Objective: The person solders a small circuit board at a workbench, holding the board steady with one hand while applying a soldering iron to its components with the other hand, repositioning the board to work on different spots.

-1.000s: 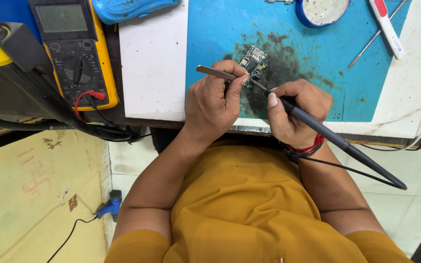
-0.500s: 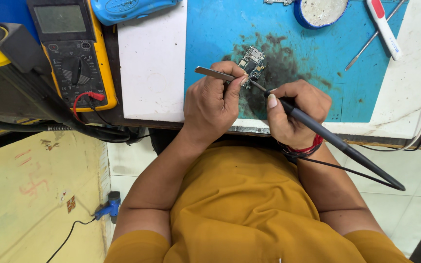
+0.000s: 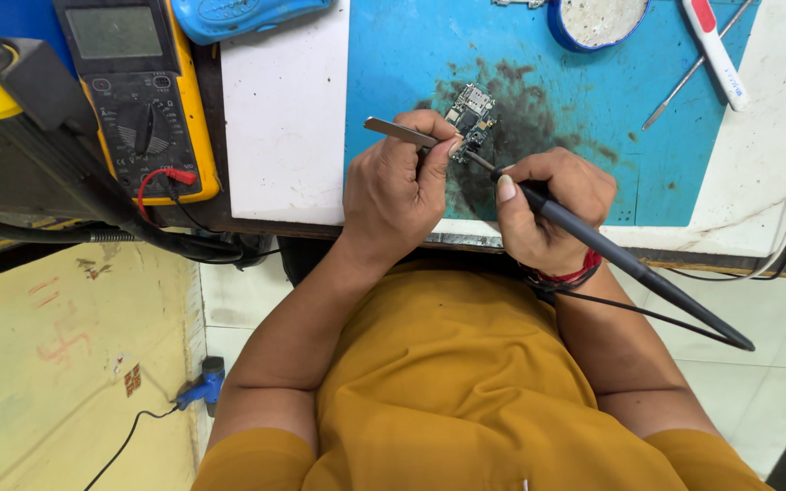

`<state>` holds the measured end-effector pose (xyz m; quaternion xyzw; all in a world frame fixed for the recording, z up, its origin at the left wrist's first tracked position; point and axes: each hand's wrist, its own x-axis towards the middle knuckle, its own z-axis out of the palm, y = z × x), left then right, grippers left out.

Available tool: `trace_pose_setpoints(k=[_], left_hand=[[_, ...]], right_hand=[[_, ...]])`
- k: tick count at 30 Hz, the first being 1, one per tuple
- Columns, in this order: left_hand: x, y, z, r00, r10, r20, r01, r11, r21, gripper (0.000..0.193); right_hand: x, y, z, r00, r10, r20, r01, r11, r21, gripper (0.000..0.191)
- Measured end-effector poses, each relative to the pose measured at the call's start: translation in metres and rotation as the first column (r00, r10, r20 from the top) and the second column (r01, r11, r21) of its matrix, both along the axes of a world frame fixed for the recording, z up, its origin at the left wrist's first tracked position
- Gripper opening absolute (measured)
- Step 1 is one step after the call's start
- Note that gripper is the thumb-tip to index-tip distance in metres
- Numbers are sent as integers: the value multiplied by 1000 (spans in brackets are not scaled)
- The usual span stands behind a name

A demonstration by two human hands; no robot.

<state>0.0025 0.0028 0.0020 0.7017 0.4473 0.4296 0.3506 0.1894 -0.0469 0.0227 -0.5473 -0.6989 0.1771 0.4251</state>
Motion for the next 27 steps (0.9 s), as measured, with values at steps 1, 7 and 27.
trace_pose_setpoints(k=[1,7,27], left_hand=[[0,0,0,1000,-1,-1,1,1000,2,12],[0,-2,0,1000,0,2,0,1000,5,12],[0,0,0,1000,-1,-5,1,1000,23,13]], right_hand=[[0,0,0,1000,-4,6,4,1000,3,9],[0,-2,0,1000,-1,-1,1,1000,-5,9],[0,0,0,1000,12,-5,-12,1000,9,10]])
